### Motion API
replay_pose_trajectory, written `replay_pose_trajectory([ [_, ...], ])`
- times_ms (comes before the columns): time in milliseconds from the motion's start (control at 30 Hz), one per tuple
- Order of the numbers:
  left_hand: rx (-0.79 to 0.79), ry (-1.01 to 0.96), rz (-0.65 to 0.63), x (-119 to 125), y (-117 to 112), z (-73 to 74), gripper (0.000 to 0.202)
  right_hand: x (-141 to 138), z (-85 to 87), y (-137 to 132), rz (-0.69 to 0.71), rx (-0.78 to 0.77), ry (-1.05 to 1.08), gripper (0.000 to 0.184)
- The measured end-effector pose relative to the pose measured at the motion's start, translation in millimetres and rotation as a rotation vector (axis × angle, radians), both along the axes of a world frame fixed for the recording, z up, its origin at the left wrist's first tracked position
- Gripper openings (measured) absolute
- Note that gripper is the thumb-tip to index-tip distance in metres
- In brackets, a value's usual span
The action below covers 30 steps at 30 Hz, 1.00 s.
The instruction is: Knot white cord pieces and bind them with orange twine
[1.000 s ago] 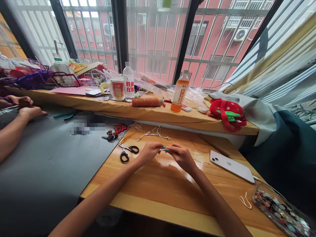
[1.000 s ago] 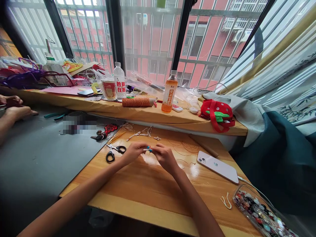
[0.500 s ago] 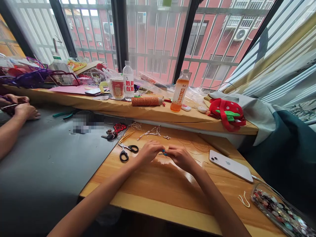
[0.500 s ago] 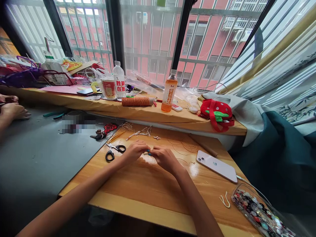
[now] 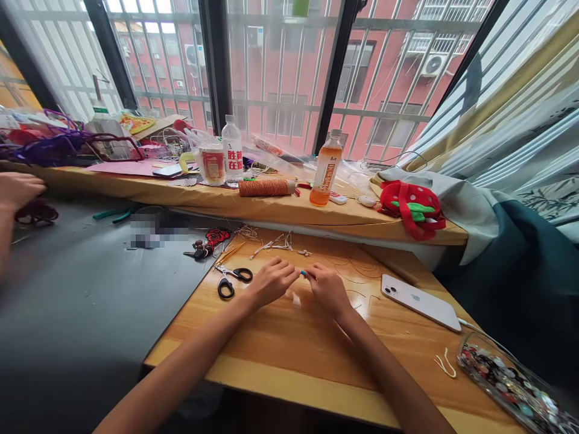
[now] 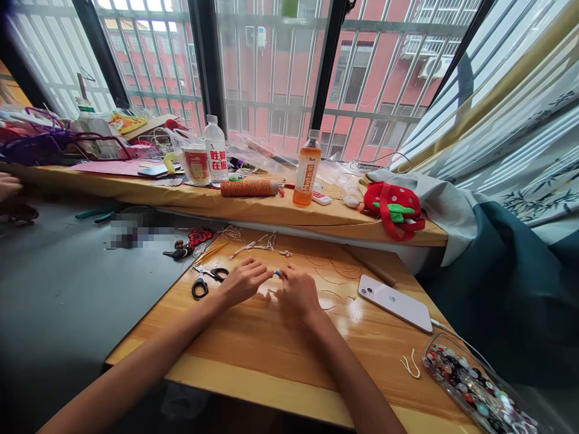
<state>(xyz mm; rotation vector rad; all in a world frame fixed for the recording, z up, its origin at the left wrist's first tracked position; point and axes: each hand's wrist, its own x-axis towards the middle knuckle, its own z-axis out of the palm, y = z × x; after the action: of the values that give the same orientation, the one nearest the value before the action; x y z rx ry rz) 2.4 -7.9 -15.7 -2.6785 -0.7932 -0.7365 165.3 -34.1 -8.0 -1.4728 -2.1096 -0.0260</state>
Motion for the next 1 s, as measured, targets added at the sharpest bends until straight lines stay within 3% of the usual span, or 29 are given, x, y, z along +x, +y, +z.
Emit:
replay_pose_trajectory([
  [100,-0.042,-0.058,-0.009,-2,3,-0.8,0.025,3,4.3,-2,0.190,-0.048,-0.107,0.022],
  [233,-0.415,-0.351,-0.074,3,6,-3.5,0.023,9,16.5,-4,0.414,-0.119,0.010,0.022],
  [333,-0.798,-0.572,-0.128,6,6,-3.4,0.019,10,21.6,-5,0.441,-0.161,0.212,0.025],
  [433,-1.017,-0.709,-0.162,8,5,-1.3,0.018,6,21.1,-5,0.347,-0.146,0.386,0.027],
  [567,-0.978,-0.758,-0.116,13,-1,0.9,0.016,-2,16.5,-6,0.191,-0.093,0.505,0.029],
  [700,-0.906,-0.760,-0.054,17,-3,-1.2,0.020,-6,13.5,-5,0.086,-0.032,0.491,0.029],
  [1000,-1.033,-0.862,-0.096,16,-1,-5.7,0.030,-4,12.3,-4,0.076,-0.026,0.420,0.028],
])
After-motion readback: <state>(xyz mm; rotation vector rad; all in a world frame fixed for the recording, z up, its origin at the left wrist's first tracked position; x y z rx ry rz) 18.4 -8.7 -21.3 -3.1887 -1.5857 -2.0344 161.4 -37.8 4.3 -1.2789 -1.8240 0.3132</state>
